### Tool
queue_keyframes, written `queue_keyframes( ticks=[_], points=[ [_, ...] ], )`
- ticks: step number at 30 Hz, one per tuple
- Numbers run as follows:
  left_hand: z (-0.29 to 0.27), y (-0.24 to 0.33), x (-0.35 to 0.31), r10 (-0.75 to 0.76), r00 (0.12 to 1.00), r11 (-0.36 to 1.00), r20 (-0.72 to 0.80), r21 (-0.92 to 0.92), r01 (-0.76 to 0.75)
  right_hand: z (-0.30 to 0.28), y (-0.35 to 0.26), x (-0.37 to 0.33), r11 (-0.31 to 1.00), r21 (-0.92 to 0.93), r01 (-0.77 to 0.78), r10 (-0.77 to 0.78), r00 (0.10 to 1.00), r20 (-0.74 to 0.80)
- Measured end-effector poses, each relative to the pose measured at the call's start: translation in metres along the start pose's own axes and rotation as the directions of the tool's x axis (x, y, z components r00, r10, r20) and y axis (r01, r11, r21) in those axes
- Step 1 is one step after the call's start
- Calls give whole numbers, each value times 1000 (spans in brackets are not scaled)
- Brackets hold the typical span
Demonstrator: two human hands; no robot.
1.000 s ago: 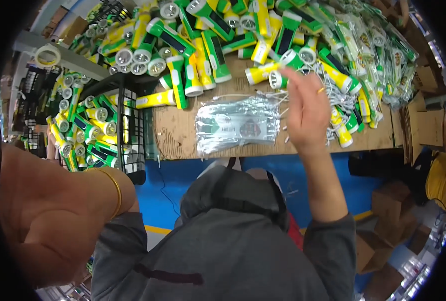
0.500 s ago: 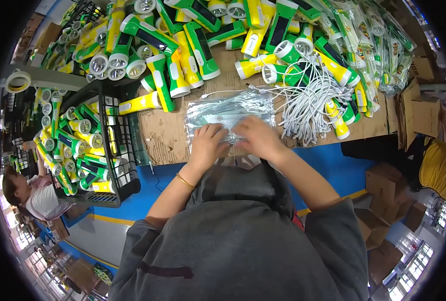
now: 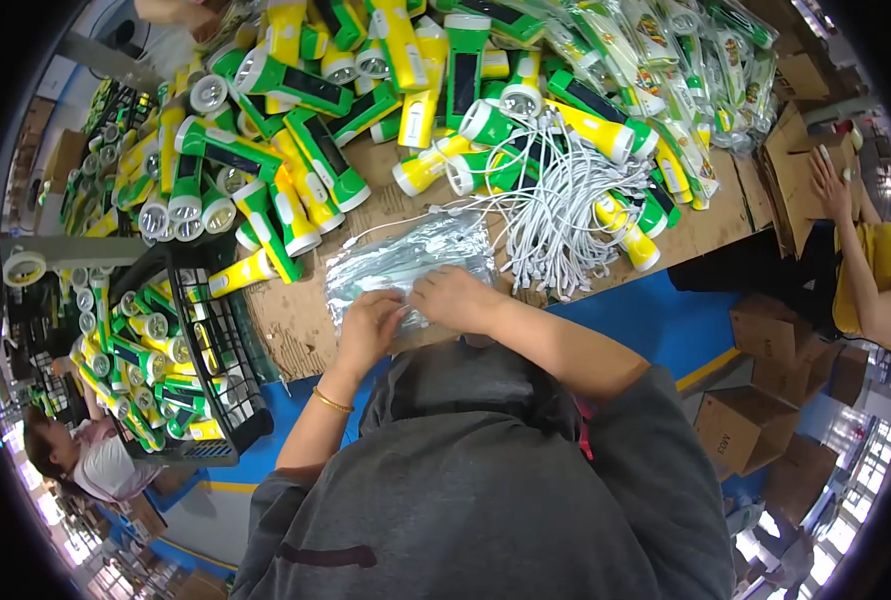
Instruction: Placing flashlights and power cords into individual plastic bags on a factory production line.
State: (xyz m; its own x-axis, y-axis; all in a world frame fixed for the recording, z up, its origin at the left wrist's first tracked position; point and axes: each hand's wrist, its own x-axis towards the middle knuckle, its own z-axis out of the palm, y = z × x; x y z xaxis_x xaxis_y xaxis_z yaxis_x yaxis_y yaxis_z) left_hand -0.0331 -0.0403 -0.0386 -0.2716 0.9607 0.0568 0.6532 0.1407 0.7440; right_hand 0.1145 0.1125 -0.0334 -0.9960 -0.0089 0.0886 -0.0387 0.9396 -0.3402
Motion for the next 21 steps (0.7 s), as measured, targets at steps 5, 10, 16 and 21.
queue_keyframes(
  ticks=[5, 10, 16, 21],
  points=[
    [-3, 11, 2, -30, 1000, 997, -8, 77, 30, -42, 40, -45, 980, -167, -112, 88, 985, -149],
    [3, 41, 20, -39, 999, 999, -19, 22, 40, -39, 12, -33, 935, 170, -312, 343, 915, -213],
    [10, 67, 39, -56, 998, 978, -40, -204, 47, -35, -12, -16, 713, 590, -379, 606, 756, -247],
    [4, 51, 41, -144, 989, 926, -11, -355, 131, -36, -21, -11, 690, 653, -312, 621, 719, -312]
  ],
)
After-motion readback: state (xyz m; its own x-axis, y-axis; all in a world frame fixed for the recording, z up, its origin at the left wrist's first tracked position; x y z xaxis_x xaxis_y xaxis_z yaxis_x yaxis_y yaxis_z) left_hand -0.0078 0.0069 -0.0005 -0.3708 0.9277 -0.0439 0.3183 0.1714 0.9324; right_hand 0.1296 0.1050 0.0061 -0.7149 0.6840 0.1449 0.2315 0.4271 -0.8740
